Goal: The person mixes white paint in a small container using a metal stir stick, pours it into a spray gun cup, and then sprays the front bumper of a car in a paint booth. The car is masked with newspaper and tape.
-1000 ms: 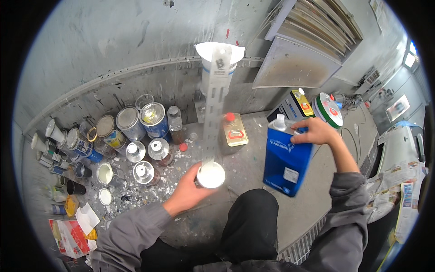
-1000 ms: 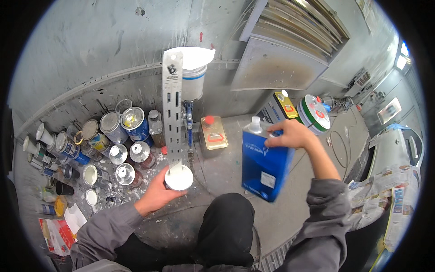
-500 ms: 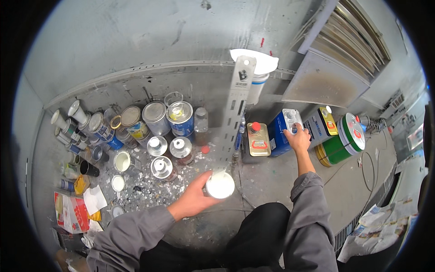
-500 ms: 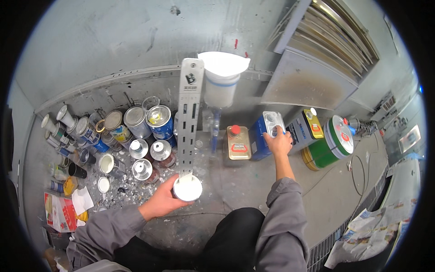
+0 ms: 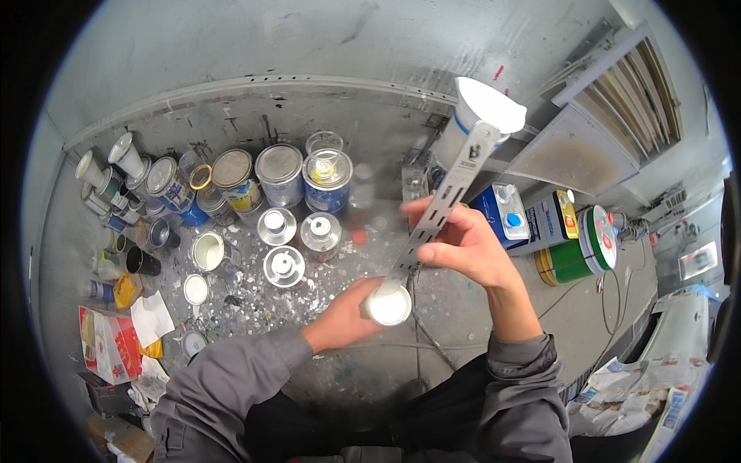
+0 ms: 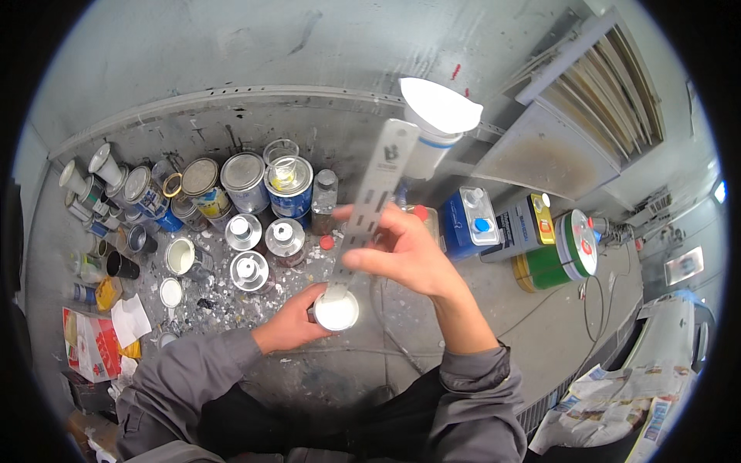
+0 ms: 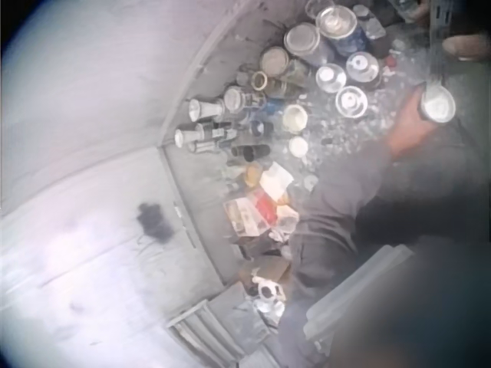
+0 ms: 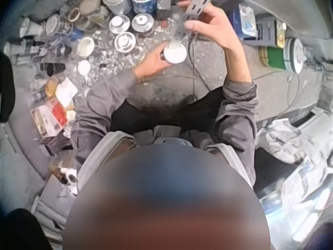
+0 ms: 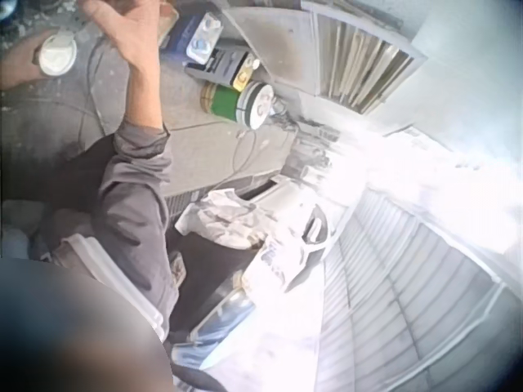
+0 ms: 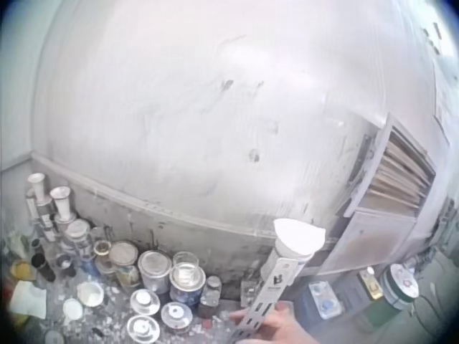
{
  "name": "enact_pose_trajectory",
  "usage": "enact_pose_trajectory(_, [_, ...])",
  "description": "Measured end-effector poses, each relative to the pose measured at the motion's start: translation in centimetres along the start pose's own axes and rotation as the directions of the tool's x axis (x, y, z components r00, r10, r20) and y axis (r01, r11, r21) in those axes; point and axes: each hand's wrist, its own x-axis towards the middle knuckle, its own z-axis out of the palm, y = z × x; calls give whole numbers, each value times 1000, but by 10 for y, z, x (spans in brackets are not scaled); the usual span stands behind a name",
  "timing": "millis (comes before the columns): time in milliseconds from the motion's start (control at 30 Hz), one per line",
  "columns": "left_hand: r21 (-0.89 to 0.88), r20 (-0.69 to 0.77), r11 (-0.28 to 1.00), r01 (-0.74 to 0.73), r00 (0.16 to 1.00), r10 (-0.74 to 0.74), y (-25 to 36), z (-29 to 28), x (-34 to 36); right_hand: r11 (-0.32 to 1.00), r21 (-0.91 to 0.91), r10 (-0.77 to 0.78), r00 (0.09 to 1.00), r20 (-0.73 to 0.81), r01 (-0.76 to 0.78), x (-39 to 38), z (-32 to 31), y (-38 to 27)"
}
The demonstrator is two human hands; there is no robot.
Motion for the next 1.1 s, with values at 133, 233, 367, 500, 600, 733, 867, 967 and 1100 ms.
enact_pose_trajectory(133, [33, -50, 999, -31, 998, 33, 4, -15, -4, 999, -37, -2, 999, -40, 0, 12, 28, -6])
enact_pose_trajectory(233, [38, -60, 999, 7, 998, -5, 8, -26, -1, 955, -266, -143, 989, -28, 131, -4, 39, -18])
enact_pose_trajectory(367, [-5, -117, 1000, 1, 993, -1, 11, -32, 3, 904, -403, -145, 989, 16, 139, -18, 55, -33])
enact_pose_trajectory(500, [21, -171, 1000, -14, 985, 17, 7, -33, 7, 826, -529, -151, 981, 120, 192, -17, 62, -38])
enact_pose_trajectory(600, [-27, -124, 1000, 8, 992, -11, 3, -31, 5, 848, -482, -204, 975, 86, 220, -20, 59, -38])
enact_pose_trajectory(733, [38, -66, 999, 18, 998, -16, 2, -27, 3, 863, -458, -235, 972, 8, 212, -25, 47, -39])
enact_pose_trajectory(867, [61, -85, 998, -11, 996, 16, 3, -23, 6, 804, -579, -202, 978, -55, 134, -18, 46, -30])
enact_pose_trajectory(967, [49, -227, 997, -51, 972, 61, 4, -20, 8, 800, -589, -223, 968, -117, 112, -15, 50, -25])
enact_pose_trajectory(1100, [11, -221, 1000, 3, 975, -1, 7, -24, 12, 808, -572, -258, 958, -121, 145, -12, 55, -24])
